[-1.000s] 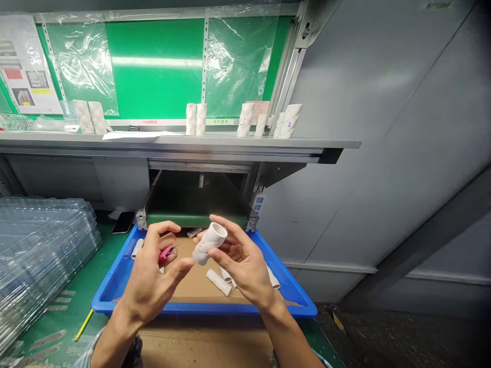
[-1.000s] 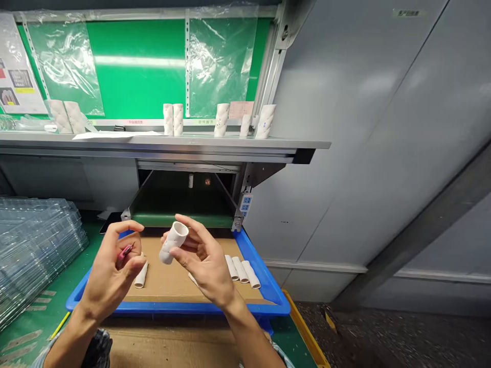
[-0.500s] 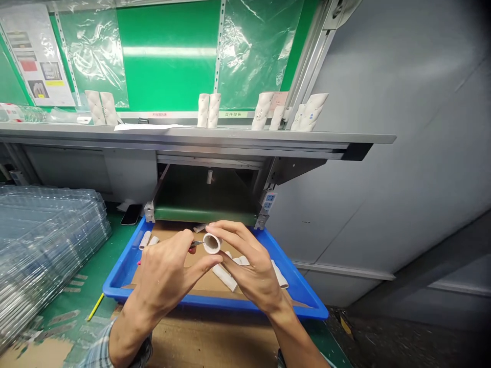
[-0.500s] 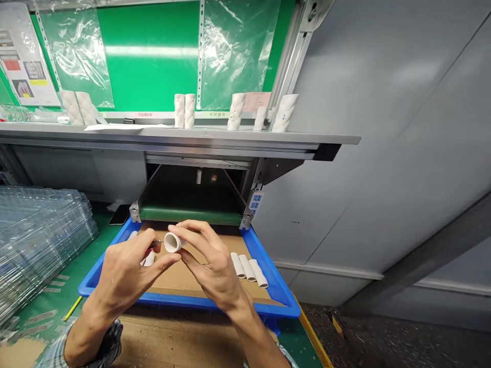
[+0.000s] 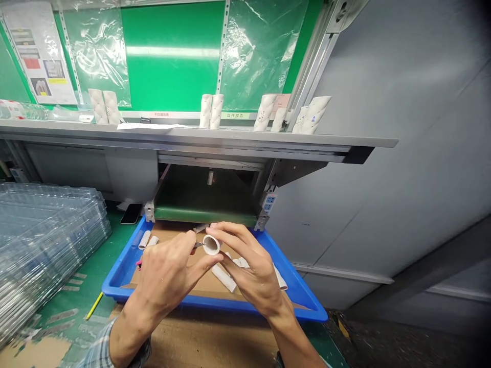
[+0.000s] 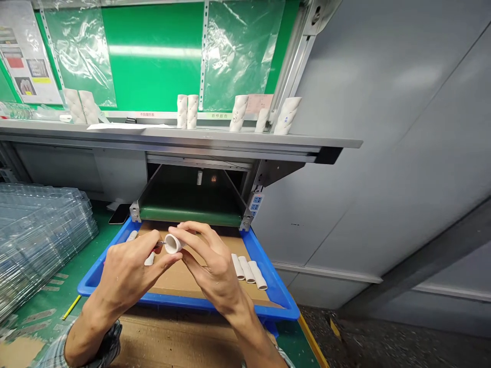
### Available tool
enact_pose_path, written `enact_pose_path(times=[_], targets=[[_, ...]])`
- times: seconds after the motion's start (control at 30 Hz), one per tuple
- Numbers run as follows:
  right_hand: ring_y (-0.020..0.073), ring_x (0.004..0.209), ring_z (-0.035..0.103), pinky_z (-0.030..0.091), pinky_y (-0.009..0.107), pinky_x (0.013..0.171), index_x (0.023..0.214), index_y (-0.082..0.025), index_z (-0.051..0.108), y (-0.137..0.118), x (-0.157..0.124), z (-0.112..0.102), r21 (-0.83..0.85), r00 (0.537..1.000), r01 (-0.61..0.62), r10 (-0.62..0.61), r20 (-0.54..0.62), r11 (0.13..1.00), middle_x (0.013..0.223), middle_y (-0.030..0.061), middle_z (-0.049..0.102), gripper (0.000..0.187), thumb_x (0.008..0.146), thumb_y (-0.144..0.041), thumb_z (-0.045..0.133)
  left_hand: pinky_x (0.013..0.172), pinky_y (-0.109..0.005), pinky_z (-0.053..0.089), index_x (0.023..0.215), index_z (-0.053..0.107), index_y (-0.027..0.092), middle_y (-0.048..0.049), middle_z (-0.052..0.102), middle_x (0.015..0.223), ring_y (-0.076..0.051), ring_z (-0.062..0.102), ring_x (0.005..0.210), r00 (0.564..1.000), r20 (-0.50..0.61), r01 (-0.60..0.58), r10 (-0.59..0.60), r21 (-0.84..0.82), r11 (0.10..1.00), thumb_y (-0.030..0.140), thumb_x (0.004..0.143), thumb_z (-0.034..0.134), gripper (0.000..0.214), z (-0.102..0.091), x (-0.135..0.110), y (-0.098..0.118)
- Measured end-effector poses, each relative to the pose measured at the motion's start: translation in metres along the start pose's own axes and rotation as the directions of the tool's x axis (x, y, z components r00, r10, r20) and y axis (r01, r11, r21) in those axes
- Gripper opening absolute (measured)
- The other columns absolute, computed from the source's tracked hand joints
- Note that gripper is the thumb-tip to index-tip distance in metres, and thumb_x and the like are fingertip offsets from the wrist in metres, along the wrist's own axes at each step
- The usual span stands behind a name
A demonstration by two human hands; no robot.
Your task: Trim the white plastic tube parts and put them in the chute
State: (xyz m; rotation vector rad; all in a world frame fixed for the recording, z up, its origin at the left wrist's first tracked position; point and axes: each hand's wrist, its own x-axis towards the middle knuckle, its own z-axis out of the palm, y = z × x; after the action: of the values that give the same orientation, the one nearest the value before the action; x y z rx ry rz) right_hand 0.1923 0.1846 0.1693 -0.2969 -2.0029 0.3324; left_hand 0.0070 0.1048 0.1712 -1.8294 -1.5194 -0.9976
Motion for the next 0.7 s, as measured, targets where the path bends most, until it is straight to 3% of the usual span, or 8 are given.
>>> enact_pose_path(times=[0.17,0.27,0.37,0.47,0.57,0.63,0.7], targets=[[0.0210,0.123,0.073,0.061,0.034,0.110,0.143,-0.036,0.070,0.001,0.000,0.000,-0.022,1.000,0.005,-0.005,-0.006,1.000,0.132,0.0050,0.071,0.046,0.104,-0.011,0.069,0.053,-0.033,0.027,0.078,0.057,0.021,0.0021,0.065,0.062,-0.014,0.059,0.051,1.000,0.014,-0.017,0.018,-0.036,0.999,0.059,0.117,0.036,0.058,0.000,0.001,0.001],[0.0214,0.122,0.073,0.061,0.035,0.110,0.138,-0.033,0.072,0.001,0.000,0.002,0.011,1.000,-0.012,0.012,-0.010,1.000,0.130,0.0056,0.073,0.038,0.104,-0.014,0.070,0.053,-0.033,0.027,0.074,0.057,0.021,0.0032,0.063,0.060,-0.013,0.055,0.049,0.999,0.024,-0.044,0.048,-0.145,0.988,0.054,0.118,0.038,0.058,0.000,0.001,0.000],[0.0226,0.117,0.076,0.064,0.037,0.107,0.128,-0.030,0.070,0.001,0.000,0.007,0.157,0.981,-0.161,0.175,-0.082,0.974,0.124,0.0056,0.075,0.027,0.102,-0.025,0.077,0.054,-0.029,0.034,0.077,0.055,0.021,0.0039,0.063,0.064,-0.012,0.056,0.052,0.999,0.038,0.010,0.002,-0.301,0.954,0.054,0.115,0.047,0.051,0.001,0.001,-0.004],[0.0248,0.111,0.080,0.069,0.039,0.097,0.131,-0.029,0.060,0.003,0.000,0.014,0.479,0.911,-0.316,0.403,-0.089,0.819,0.120,0.0063,0.075,0.043,0.097,-0.042,0.083,0.061,-0.025,0.047,0.110,0.064,0.022,0.0025,0.072,0.084,-0.013,0.064,0.063,0.997,0.049,0.075,-0.060,-0.407,0.910,0.057,0.107,0.065,0.035,0.003,0.001,-0.007],[0.0267,0.105,0.082,0.070,0.040,0.089,0.141,-0.028,0.053,0.007,0.001,0.019,0.709,0.854,-0.377,0.519,0.018,0.596,0.122,0.0097,0.074,0.062,0.094,-0.056,0.083,0.066,-0.022,0.055,0.142,0.055,0.025,-0.0004,0.075,0.102,-0.013,0.068,0.073,0.998,0.061,0.050,-0.021,-0.538,0.841,0.051,0.104,0.071,0.049,0.006,0.001,-0.006],[0.0243,0.099,0.081,0.069,0.036,0.083,0.137,-0.026,0.057,0.010,0.002,0.021,0.760,0.834,-0.415,0.544,0.097,0.500,0.118,0.0095,0.075,0.056,0.097,-0.060,0.077,0.061,-0.019,0.052,0.141,0.058,0.025,0.0005,0.072,0.097,-0.011,0.065,0.071,1.000,0.022,-0.003,0.021,-0.593,0.805,0.041,0.109,0.067,0.037,0.006,0.002,-0.005],[0.0202,0.088,0.079,0.068,0.031,0.078,0.127,-0.023,0.063,0.013,0.003,0.023,0.748,0.824,-0.467,0.538,0.175,0.471,0.105,0.0061,0.076,0.047,0.102,-0.063,0.069,0.058,-0.018,0.049,0.130,0.064,0.023,0.0021,0.065,0.086,-0.011,0.060,0.066,0.998,-0.053,-0.062,0.038,-0.585,0.809,0.033,0.110,0.064,0.022,0.005,0.003,-0.003]])
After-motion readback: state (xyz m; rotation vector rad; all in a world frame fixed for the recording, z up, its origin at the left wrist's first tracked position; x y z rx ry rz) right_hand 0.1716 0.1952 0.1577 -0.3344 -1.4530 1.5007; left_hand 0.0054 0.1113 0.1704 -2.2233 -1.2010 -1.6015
